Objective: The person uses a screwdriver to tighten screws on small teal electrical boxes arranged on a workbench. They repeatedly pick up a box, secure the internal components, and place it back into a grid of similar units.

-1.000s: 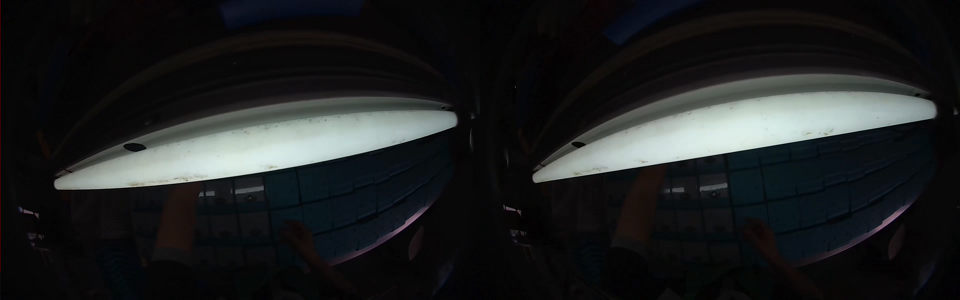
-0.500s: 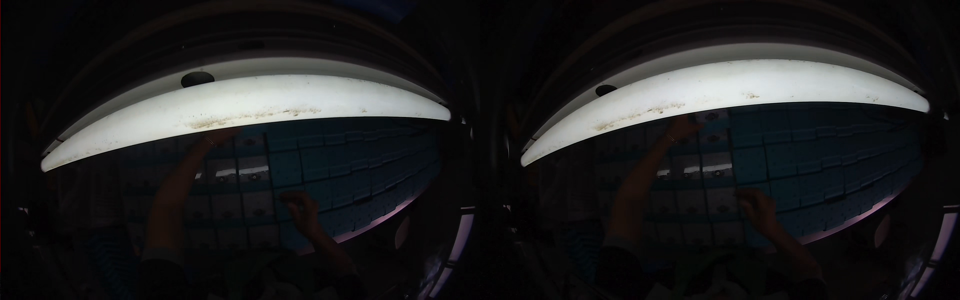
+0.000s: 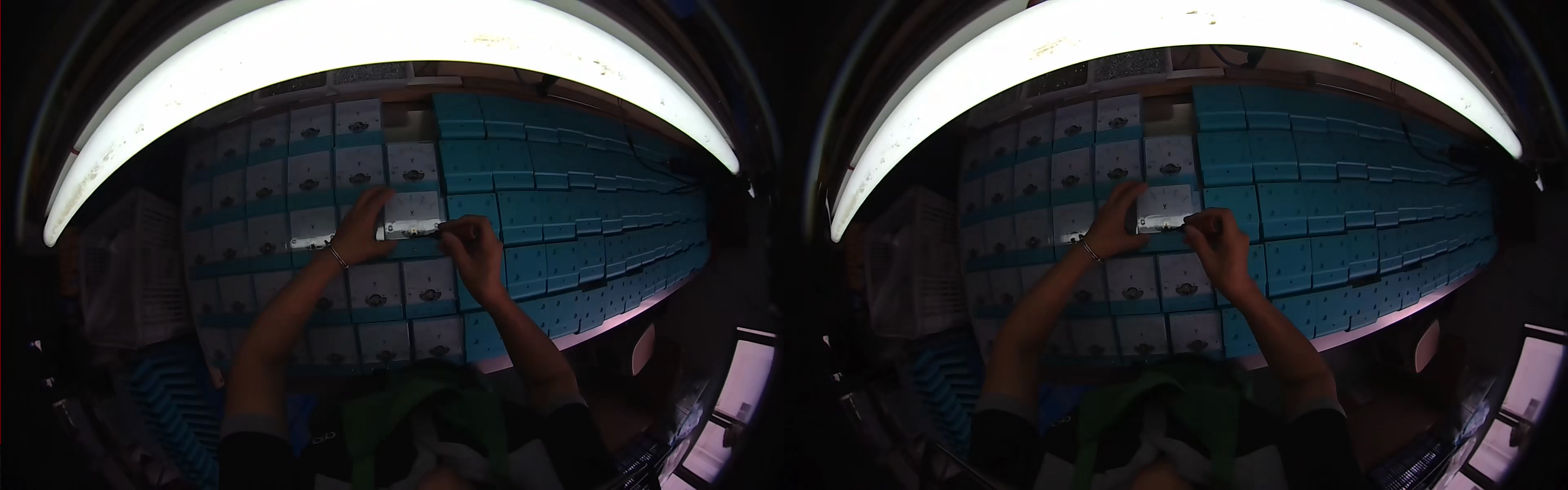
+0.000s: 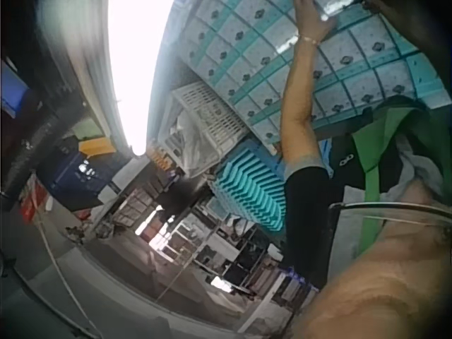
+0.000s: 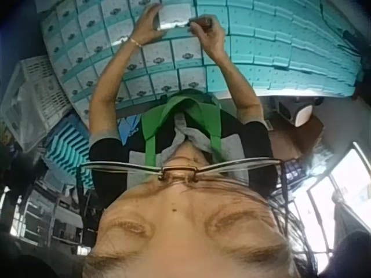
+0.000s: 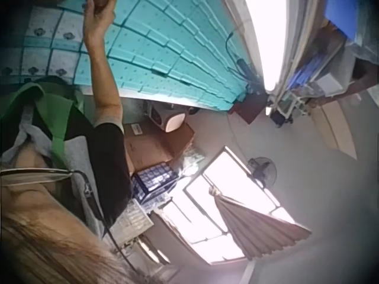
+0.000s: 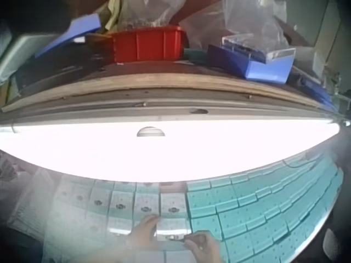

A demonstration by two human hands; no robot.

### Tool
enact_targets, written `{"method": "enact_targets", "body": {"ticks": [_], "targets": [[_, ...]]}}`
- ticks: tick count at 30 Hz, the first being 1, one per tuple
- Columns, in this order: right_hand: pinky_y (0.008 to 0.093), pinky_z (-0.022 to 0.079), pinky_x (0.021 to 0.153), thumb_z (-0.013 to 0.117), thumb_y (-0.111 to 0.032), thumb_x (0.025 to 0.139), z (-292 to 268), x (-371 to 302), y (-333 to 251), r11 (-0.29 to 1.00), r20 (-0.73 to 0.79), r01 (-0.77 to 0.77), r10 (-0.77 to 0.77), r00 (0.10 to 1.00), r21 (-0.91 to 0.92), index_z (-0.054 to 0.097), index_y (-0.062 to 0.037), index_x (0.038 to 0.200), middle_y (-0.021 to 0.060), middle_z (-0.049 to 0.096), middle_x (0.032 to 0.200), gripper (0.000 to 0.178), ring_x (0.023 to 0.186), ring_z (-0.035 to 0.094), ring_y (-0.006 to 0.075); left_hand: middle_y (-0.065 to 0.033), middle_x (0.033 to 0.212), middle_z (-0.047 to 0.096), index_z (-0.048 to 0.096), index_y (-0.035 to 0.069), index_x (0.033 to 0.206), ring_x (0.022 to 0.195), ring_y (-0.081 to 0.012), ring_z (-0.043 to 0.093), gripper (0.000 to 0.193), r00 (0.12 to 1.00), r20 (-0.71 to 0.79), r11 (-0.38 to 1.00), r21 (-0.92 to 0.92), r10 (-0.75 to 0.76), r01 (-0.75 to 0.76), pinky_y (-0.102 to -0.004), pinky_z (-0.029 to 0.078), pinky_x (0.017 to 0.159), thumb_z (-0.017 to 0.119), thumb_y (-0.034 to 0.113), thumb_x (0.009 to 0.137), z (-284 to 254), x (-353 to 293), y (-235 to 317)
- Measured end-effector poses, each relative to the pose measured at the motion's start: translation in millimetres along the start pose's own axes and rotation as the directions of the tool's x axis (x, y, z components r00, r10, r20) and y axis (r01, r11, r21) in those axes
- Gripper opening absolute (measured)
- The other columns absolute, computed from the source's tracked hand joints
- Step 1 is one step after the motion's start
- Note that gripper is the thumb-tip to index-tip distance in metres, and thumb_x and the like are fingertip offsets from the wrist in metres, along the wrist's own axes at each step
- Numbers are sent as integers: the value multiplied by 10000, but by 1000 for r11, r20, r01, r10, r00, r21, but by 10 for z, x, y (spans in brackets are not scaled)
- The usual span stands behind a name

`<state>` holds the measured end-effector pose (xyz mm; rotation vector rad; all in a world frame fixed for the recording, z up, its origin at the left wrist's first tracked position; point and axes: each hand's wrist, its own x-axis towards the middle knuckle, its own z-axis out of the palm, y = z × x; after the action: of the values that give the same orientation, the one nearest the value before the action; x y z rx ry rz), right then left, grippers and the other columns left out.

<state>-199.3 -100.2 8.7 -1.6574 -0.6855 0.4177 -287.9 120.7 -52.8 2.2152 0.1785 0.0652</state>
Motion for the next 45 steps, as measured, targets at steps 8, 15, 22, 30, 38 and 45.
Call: {"method": "enact_targets", "body": {"ticks": [8,15,22,30,38,45], "targets": [[288,559,713,592,10,873,13,34,-33,999,-23,-34,34,999,0,465,11,1036,133,657,924,207,826,684,193,-155,1347,365,378,75,1355,1231,-338,437,873,996,-39,996,36,85,-84,-374,411,1017,797,164,595,10,9,-2],[299,551,743,577,7,880,-15,74,-46,999,-9,-47,47,999,18,470,17,1030,129,658,947,184,837,672,182,-141,1339,367,371,75,1363,1224,-324,440,883,997,-24,997,-1,79,-79,-362,420,1012,802,165,598,-11,8,37],[294,547,702,602,6,863,-9,91,-54,998,19,-4,5,1000,-64,479,7,1008,118,662,922,191,797,669,175,-131,1352,364,382,102,1366,1249,-321,423,893,998,-28,998,-15,59,-60,-376,404,1024,802,181,582,12,3,5],[299,512,584,730,-106,787,43,250,-123,829,119,303,-280,953,-471,545,-29,890,89,657,779,225,699,661,224,-141,1345,372,382,103,1371,1240,-324,431,907,998,-33,998,-8,59,-59,-377,402,1023,808,189,576,-12,-1,17],[311,519,649,665,-15,799,-31,329,-364,906,497,321,-151,854,-276,602,-55,1008,77,667,827,222,751,655,233,-138,1343,379,384,104,1371,1243,-324,426,920,996,-40,997,-8,75,-75,-376,397,1030,808,188,559,2,1,8],[305,529,744,600,27,832,-130,461,-308,997,449,4,32,893,-78,582,-17,1019,78,676,941,192,835,640,170,-138,1351,372,381,103,1379,1249,-326,421,911,998,-38,998,-38,50,-52,-373,391,1035,797,185,572,6,-8,10]]}}
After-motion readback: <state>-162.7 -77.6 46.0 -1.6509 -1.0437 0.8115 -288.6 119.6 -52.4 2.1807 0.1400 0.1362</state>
